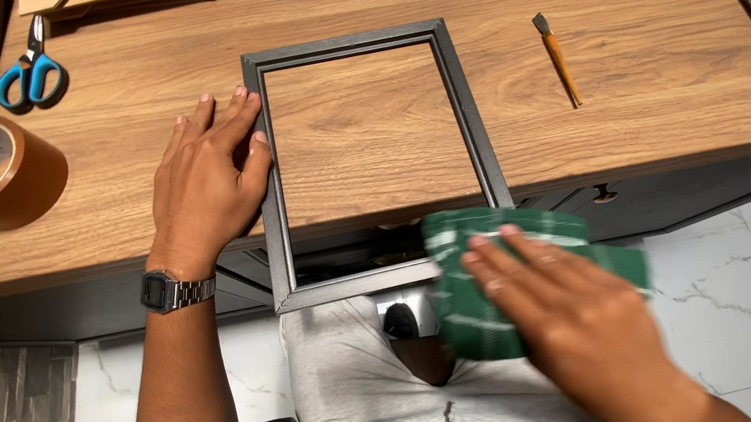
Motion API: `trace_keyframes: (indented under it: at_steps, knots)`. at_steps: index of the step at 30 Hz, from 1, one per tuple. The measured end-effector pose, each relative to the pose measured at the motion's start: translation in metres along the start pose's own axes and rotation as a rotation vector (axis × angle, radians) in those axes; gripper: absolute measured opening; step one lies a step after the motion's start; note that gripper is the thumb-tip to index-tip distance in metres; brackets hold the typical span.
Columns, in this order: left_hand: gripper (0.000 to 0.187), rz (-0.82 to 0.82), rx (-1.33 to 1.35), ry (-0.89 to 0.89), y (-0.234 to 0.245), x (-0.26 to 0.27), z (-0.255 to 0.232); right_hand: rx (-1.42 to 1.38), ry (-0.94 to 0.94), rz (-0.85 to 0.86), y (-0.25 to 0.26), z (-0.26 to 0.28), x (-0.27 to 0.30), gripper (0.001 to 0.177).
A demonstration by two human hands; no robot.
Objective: The person cleans several black picture frames by hand using a green and white checkered cloth, wiping the interior and exterior edges of the frames on a wooden work surface.
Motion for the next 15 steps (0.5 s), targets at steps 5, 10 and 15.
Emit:
trace_keyframes:
  at_steps: [5, 10, 15]
  knots:
    - [0.059, 0.017, 0.016, 0.024, 0.004, 0.0, -0.003, 0.258, -0.202, 0.047, 0.014, -0.048, 0.039, 0.12]
    - [0.061, 0.02, 0.001, 0.031, -0.004, -0.001, 0.002, 0.179, -0.015, 0.022, 0.005, 0.01, -0.006, 0.072]
    - [0.06, -0.003, 0.0, 0.027, -0.008, -0.001, 0.003, 0.037, 0.116, 0.033, -0.043, 0.063, -0.04, 0.066]
Point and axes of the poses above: each hand's wrist, its own x-axis away from the middle knuckle, its own y-axis out of the back of the hand, z = x × y, the point moved 10 cm from there along -x, towards the middle knuckle, and after that the axes turned 15 degrees about -x, right-handed, at the moved point
